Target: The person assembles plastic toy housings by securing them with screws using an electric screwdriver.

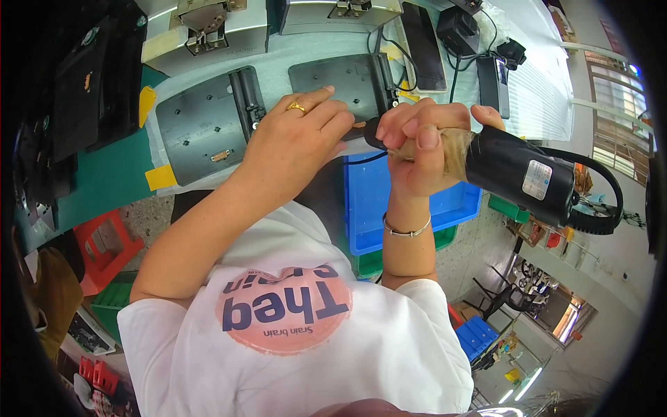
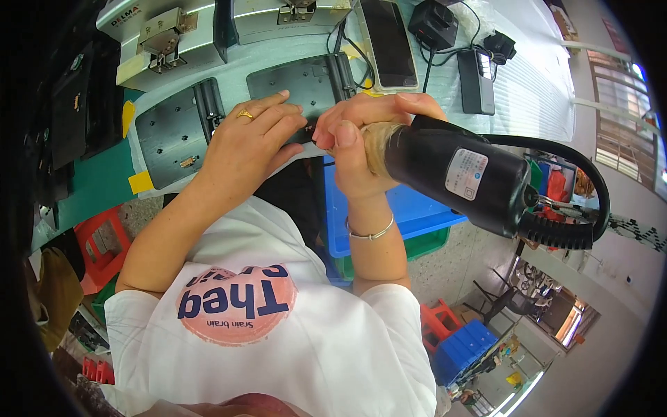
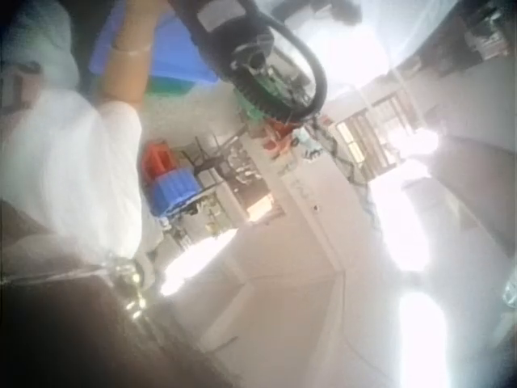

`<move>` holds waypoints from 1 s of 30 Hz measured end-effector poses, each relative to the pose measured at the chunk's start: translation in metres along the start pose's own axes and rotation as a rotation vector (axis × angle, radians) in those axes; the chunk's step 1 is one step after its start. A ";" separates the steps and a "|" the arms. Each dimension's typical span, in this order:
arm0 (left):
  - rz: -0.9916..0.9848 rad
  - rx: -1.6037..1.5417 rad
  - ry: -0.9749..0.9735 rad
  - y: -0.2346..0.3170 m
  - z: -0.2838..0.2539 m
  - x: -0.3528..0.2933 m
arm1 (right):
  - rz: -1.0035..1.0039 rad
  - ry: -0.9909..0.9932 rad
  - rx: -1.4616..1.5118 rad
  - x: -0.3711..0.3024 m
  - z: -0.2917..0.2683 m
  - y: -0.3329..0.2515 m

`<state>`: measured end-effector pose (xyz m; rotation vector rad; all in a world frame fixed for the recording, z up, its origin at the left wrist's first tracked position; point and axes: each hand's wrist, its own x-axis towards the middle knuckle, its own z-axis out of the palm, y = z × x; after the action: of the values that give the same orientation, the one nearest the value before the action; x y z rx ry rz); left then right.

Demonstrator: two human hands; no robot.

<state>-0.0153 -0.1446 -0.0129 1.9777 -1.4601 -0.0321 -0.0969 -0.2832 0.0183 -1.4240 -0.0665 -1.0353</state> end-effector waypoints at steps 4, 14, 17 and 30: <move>-0.004 0.002 0.000 0.000 0.000 0.000 | -0.012 -0.017 -0.015 0.001 -0.001 0.001; -0.020 0.006 -0.008 0.000 0.002 0.000 | -0.001 -0.140 0.019 0.002 -0.002 0.010; -0.026 0.002 -0.001 0.000 0.003 -0.001 | -0.055 -0.268 -0.124 0.006 -0.007 0.011; -0.030 -0.001 0.038 -0.002 0.006 -0.001 | 0.011 -0.149 0.012 0.009 0.002 0.005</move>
<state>-0.0164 -0.1464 -0.0193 1.9893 -1.4063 -0.0086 -0.0876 -0.2871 0.0205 -1.4873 -0.1731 -0.9172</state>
